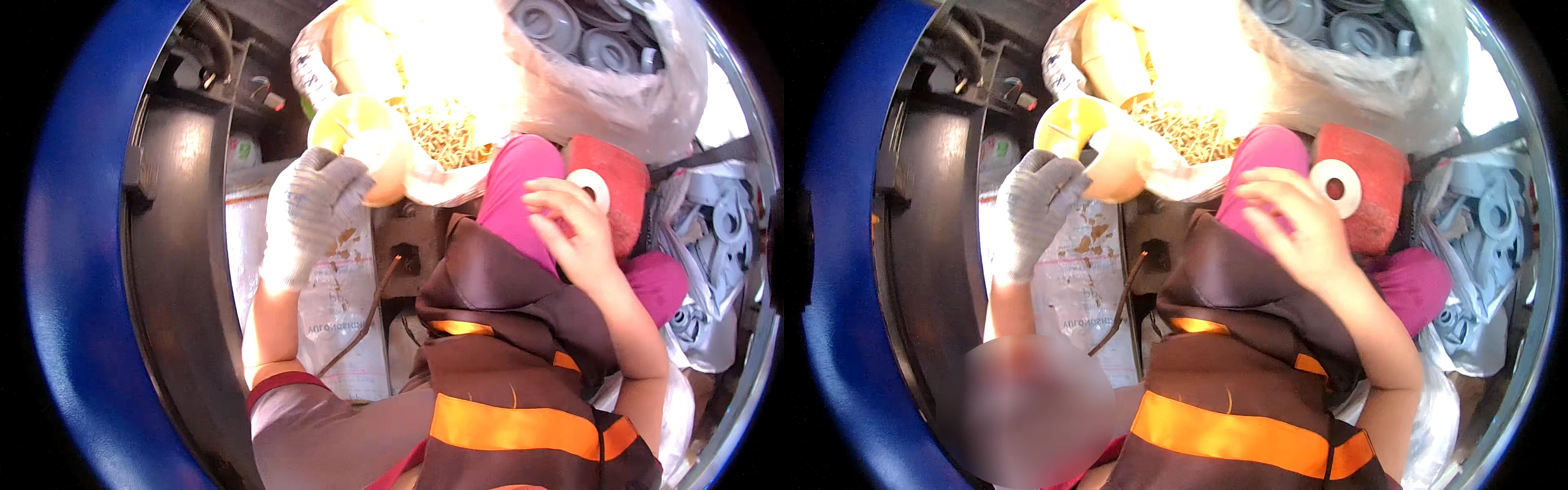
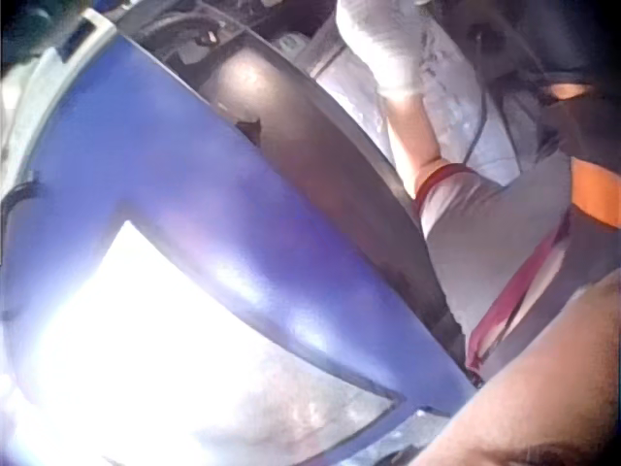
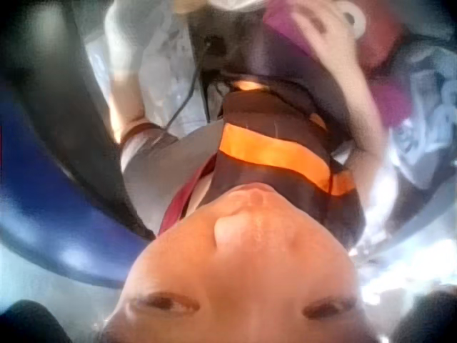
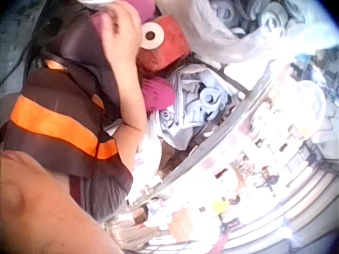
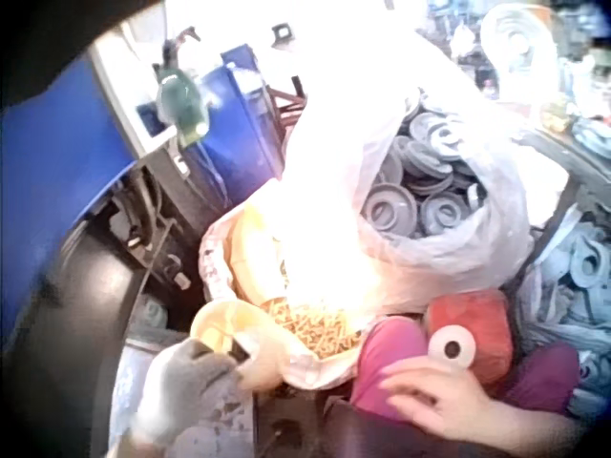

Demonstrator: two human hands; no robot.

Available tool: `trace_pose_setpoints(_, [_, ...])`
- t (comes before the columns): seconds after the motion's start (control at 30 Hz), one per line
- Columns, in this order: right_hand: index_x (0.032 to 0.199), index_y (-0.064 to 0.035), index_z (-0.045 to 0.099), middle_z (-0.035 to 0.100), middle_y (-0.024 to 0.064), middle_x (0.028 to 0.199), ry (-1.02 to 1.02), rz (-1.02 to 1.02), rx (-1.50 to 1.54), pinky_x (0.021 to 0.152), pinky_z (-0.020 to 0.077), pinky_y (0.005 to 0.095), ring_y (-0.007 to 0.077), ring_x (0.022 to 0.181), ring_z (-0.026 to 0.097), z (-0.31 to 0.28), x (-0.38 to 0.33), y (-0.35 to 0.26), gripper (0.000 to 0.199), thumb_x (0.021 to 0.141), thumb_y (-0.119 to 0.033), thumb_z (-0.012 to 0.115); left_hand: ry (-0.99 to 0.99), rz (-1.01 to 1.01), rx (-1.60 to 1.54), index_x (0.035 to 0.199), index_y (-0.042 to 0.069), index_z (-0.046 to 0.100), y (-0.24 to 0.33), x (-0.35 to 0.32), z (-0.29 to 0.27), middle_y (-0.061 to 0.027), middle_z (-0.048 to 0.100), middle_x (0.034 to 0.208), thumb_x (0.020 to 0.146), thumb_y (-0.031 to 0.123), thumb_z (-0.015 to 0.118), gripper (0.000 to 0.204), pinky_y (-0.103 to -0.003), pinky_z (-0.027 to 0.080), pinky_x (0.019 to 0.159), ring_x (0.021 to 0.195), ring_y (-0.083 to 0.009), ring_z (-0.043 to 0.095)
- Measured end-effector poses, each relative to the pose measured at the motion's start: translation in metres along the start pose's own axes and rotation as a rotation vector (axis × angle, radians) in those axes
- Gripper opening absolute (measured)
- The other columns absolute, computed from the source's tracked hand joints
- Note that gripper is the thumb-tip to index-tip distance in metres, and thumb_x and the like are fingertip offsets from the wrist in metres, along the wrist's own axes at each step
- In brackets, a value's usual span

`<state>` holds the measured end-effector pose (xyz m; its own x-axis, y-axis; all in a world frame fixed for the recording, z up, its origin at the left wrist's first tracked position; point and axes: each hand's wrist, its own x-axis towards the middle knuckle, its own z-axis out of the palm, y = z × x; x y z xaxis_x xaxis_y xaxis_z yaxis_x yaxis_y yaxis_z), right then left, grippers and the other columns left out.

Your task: The person assembles plastic pitchers by hand, inserting gray gaskets and snapping on blue lids to white pitcher bodies while sitting on the floor among bags of components.

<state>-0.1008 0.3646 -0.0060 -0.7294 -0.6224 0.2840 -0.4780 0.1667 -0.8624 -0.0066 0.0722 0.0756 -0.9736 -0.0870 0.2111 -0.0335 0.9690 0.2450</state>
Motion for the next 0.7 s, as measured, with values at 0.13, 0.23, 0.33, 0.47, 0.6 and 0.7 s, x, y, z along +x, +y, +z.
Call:
trace_pose_setpoints(0.13, [0.118, -0.0059, 0.058, 0.058, 0.0115, 0.118, 0.057, -0.319, -0.108, 0.07, 0.0513, 0.0309, 0.0206, 0.083, 0.063, -0.013, 0.0, -0.044, 0.044, 0.077, -0.014, 0.071, -0.226, 0.254, -0.141, 0.086, 0.005, 0.067, 0.083, 0.022, -0.023, -0.0119, 0.059, 0.076, 0.075, 0.018, 0.073, 0.018, -0.037, 0.048, 0.06, 0.068, -0.0281, 0.062])
trace_pose_setpoints(0.23, [0.114, -0.0089, 0.059, 0.063, 0.0058, 0.093, 0.038, -0.341, -0.258, 0.06, 0.0502, 0.0336, 0.0248, 0.074, 0.062, -0.029, -0.018, -0.052, 0.049, 0.072, -0.029, 0.074, -0.397, 0.443, -0.212, 0.091, 0.012, 0.068, 0.125, 0.025, -0.017, -0.0094, 0.06, 0.076, 0.075, 0.031, 0.072, 0.026, -0.041, 0.048, 0.059, 0.067, -0.033, 0.061])
trace_pose_setpoints(0.33, [0.095, -0.005, 0.062, 0.06, 0.0034, 0.081, -0.1, 0.113, 0.083, 0.054, 0.043, 0.0245, 0.0116, 0.065, 0.057, -0.062, -0.053, -0.037, 0.028, 0.073, -0.016, 0.076, -0.385, 0.691, -0.203, 0.1, 0.015, 0.067, 0.141, 0.037, 0.011, -0.0083, 0.061, 0.092, 0.074, 0.034, 0.073, 0.032, -0.043, 0.045, 0.076, 0.087, -0.0304, 0.06])
trace_pose_setpoints(0.47, [0.083, -0.0019, 0.063, 0.058, 0.0053, 0.08, -0.108, 0.197, 0.405, 0.053, 0.04, 0.0229, 0.0106, 0.065, 0.055, -0.066, -0.099, -0.011, 0.016, 0.074, -0.009, 0.075, -0.531, 0.757, -0.551, 0.104, 0.011, 0.064, 0.151, 0.031, 0.07, -0.0133, 0.057, 0.109, 0.072, 0.035, 0.075, 0.041, -0.044, 0.04, 0.093, 0.108, -0.0346, 0.052])
trace_pose_setpoints(0.6, [0.083, -0.0024, 0.062, 0.058, 0.0074, 0.08, 0.014, 0.053, 0.123, 0.055, 0.043, 0.0282, 0.0205, 0.065, 0.057, -0.057, -0.103, -0.011, 0.02, 0.073, -0.013, 0.076, -0.549, 0.804, -0.789, 0.095, 0.005, 0.064, 0.151, 0.029, 0.105, -0.0155, 0.06, 0.1, 0.072, 0.025, 0.073, 0.031, -0.044, 0.042, 0.088, 0.096, -0.0366, 0.055])
trace_pose_setpoints(0.7, [0.082, -0.0044, 0.062, 0.059, 0.0076, 0.081, 0.06, -0.045, 0.03, 0.057, 0.0445, 0.0318, 0.0248, 0.067, 0.057, -0.054, -0.111, -0.009, 0.021, 0.072, -0.016, 0.077, -0.342, 0.34, -1.054, 0.081, 0.006, 0.057, 0.115, 0.026, 0.111, -0.0128, 0.058, 0.083, 0.079, 0.024, 0.062, 0.019, -0.041, 0.043, 0.082, 0.084, -0.0303, 0.056])
